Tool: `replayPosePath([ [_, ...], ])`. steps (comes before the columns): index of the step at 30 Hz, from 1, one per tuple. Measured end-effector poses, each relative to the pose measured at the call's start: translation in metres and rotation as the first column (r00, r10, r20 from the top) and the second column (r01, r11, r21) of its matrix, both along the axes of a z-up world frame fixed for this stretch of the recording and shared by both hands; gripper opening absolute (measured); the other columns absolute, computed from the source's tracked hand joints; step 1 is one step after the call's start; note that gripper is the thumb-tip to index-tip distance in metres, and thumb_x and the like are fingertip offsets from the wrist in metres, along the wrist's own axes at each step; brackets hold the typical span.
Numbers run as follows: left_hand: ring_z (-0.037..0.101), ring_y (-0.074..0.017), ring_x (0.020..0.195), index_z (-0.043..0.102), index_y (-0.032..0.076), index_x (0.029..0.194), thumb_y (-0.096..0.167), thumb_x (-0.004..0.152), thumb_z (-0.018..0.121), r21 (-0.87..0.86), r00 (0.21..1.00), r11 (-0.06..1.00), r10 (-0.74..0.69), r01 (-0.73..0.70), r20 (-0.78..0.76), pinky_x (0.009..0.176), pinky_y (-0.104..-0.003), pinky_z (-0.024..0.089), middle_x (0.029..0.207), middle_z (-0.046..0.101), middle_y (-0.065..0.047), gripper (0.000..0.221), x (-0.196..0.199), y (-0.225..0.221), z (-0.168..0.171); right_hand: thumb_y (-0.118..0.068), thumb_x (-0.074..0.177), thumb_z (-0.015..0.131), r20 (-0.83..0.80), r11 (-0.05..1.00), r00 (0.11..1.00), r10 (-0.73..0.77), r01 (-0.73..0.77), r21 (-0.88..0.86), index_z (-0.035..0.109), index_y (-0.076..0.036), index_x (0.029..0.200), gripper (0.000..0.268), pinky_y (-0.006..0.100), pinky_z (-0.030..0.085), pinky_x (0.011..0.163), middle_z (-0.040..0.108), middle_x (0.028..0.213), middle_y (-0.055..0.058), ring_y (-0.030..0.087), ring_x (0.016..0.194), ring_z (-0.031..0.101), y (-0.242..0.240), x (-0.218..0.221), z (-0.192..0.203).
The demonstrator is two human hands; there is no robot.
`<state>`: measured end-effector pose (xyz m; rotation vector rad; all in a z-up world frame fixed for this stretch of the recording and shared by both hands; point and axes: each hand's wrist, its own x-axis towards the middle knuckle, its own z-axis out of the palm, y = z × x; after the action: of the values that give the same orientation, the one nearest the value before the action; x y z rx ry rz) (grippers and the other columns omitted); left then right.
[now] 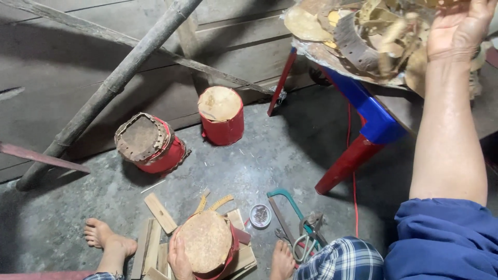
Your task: Securing a woven rim onto the top of a small wooden drum using manual manipulation and a small hand tool.
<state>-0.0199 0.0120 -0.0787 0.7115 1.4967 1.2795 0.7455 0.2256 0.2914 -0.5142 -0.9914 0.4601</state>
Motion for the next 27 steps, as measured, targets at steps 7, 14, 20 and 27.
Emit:
replayPosePath([
  [7, 0.058, -0.0271, 0.116, 0.051, -0.002, 0.143, 0.017, 0.105, 0.041, -0.069, 1.0, 0.998, 0.005, -0.003, 0.021, 0.095, -0.037, 0.049, 0.137, 0.059, -0.02, 0.044, 0.016, -0.002, 0.051, -0.022, 0.116, 0.058, -0.245, 0.95, 0.933, 0.265, -0.297, -0.1, 0.075, -0.023, 0.102, 0.022, 0.025, 0.054, 0.104, 0.067, 0.085, -0.013, 0.003, 0.086, 0.063, -0.074, -0.135, 0.017],
  [14, 0.055, -0.0228, 0.125, 0.056, 0.0, 0.139, 0.021, 0.103, 0.043, 0.016, 0.998, 0.999, -0.048, 0.049, -0.03, 0.106, -0.032, 0.042, 0.139, 0.06, -0.014, 0.044, 0.018, -0.003, 0.06, -0.015, 0.106, 0.049, -0.575, 0.663, 0.604, 0.552, -0.736, -0.137, 0.067, -0.014, 0.102, 0.019, 0.027, 0.046, 0.083, 0.055, 0.079, -0.005, 0.008, 0.073, 0.053, -0.128, -0.277, -0.042],
  [20, 0.048, -0.033, 0.137, 0.046, 0.005, 0.151, 0.039, 0.108, 0.045, 0.102, 0.975, 0.994, 0.019, -0.043, 0.224, 0.114, -0.047, 0.043, 0.148, 0.049, -0.025, 0.055, 0.01, -0.015, 0.05, -0.004, 0.092, 0.057, -0.734, 0.427, 0.576, 0.36, -0.801, -0.42, 0.067, -0.017, 0.094, 0.017, 0.034, 0.057, 0.081, 0.049, 0.071, -0.005, 0.007, 0.064, 0.05, -0.187, -0.416, -0.131],
  [27, 0.037, -0.0313, 0.148, 0.048, 0.01, 0.152, 0.069, 0.102, 0.023, 0.141, 0.948, 0.989, -0.076, 0.033, 0.309, 0.124, -0.045, 0.027, 0.154, 0.049, -0.018, 0.081, -0.012, -0.026, 0.043, -0.024, 0.101, 0.059, -0.885, 0.122, 0.411, 0.22, -0.911, -0.393, 0.061, -0.015, 0.097, 0.011, 0.034, 0.051, 0.078, 0.052, 0.076, -0.005, 0.01, 0.067, 0.054, -0.258, -0.517, -0.309],
])
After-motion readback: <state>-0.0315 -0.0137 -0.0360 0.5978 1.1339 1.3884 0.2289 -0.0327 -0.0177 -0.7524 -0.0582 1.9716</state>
